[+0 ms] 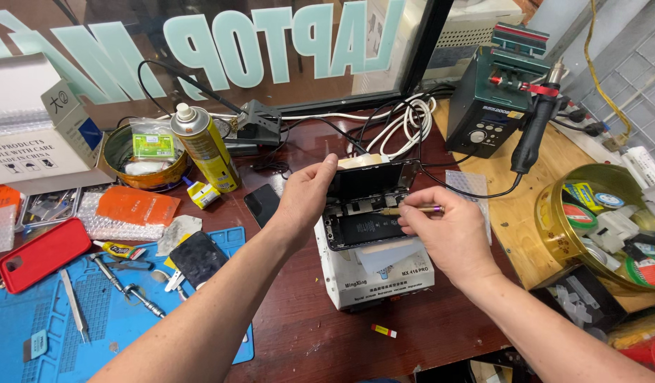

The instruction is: The person uses a wooden stick and a screwdriver to pry and remove the screen assembly from a smartphone chassis. They carefully separate the display from the frame, disconnect internal components, and place the removed screen on the workbench.

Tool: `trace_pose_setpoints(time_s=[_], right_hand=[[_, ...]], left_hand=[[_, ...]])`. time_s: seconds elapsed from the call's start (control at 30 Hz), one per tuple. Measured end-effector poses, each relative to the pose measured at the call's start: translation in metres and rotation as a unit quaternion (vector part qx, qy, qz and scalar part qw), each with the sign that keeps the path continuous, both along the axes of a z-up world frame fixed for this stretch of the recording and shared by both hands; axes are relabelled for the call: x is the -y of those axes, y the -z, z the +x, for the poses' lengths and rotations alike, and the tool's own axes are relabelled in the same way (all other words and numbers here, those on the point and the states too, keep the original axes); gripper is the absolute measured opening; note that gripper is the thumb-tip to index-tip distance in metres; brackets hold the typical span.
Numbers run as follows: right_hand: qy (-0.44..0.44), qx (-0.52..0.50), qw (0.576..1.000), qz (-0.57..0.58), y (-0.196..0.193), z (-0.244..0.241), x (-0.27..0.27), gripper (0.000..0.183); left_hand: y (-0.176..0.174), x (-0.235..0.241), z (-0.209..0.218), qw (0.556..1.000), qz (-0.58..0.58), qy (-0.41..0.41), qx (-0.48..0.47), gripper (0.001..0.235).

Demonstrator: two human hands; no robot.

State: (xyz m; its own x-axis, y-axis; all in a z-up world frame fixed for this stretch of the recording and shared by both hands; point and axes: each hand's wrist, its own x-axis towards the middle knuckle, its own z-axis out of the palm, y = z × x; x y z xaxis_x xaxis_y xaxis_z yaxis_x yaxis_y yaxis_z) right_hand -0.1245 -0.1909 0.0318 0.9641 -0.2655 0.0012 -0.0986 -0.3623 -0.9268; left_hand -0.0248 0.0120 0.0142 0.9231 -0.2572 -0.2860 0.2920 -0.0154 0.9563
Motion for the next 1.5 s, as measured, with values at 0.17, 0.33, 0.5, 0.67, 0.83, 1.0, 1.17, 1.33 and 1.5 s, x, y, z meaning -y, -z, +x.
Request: trace_pose_setpoints(time_s=[0.17,0.33,0.5,0.67,0.83,1.0,1.17,1.33,1.5], right_hand=[[-0.021,0.04,0.999,0.0,-0.003,0.01,-0.008,0.017],[-0.025,0.023,0.998,-0.048,-0.01,0.014,-0.013,0.018],[-0.056,0.08,0.972,-0.214,-0.024,0.017,-0.018,0.02],[-0.169,0.099,0.925,-0.324,-0.048,0.033,-0.027,0.023],[-0.18,0.044,0.901,-0.393,-0.061,0.037,-0.041,0.013],[-0.215,0.034,0.912,-0.349,-0.062,0.037,-0.041,0.018],[-0.205,0.092,0.949,-0.22,-0.053,0.033,-0.046,0.017],[-0.192,0.094,0.923,-0.319,-0.055,0.026,-0.048,0.014],[-0.16,0.045,0.935,-0.314,-0.062,0.025,-0.053,0.016]], left_hand=[[0.0,0.0,-0.001,1.0,0.002,-0.006,0.003,0.052],[0.001,-0.001,-0.001,1.0,0.007,-0.007,0.005,0.052],[0.005,0.0,0.0,1.0,0.009,-0.014,0.004,0.05],[0.009,0.002,0.002,0.999,-0.025,-0.014,0.022,0.048],[0.013,0.0,0.001,0.999,-0.031,-0.005,0.021,0.047],[0.012,0.002,0.001,0.998,-0.05,-0.007,0.026,0.046],[0.012,0.001,0.0,0.998,-0.054,-0.007,0.029,0.047],[0.013,0.001,-0.002,0.999,-0.031,-0.014,0.043,0.048],[0.012,0.003,-0.001,0.998,-0.04,-0.011,0.043,0.048]])
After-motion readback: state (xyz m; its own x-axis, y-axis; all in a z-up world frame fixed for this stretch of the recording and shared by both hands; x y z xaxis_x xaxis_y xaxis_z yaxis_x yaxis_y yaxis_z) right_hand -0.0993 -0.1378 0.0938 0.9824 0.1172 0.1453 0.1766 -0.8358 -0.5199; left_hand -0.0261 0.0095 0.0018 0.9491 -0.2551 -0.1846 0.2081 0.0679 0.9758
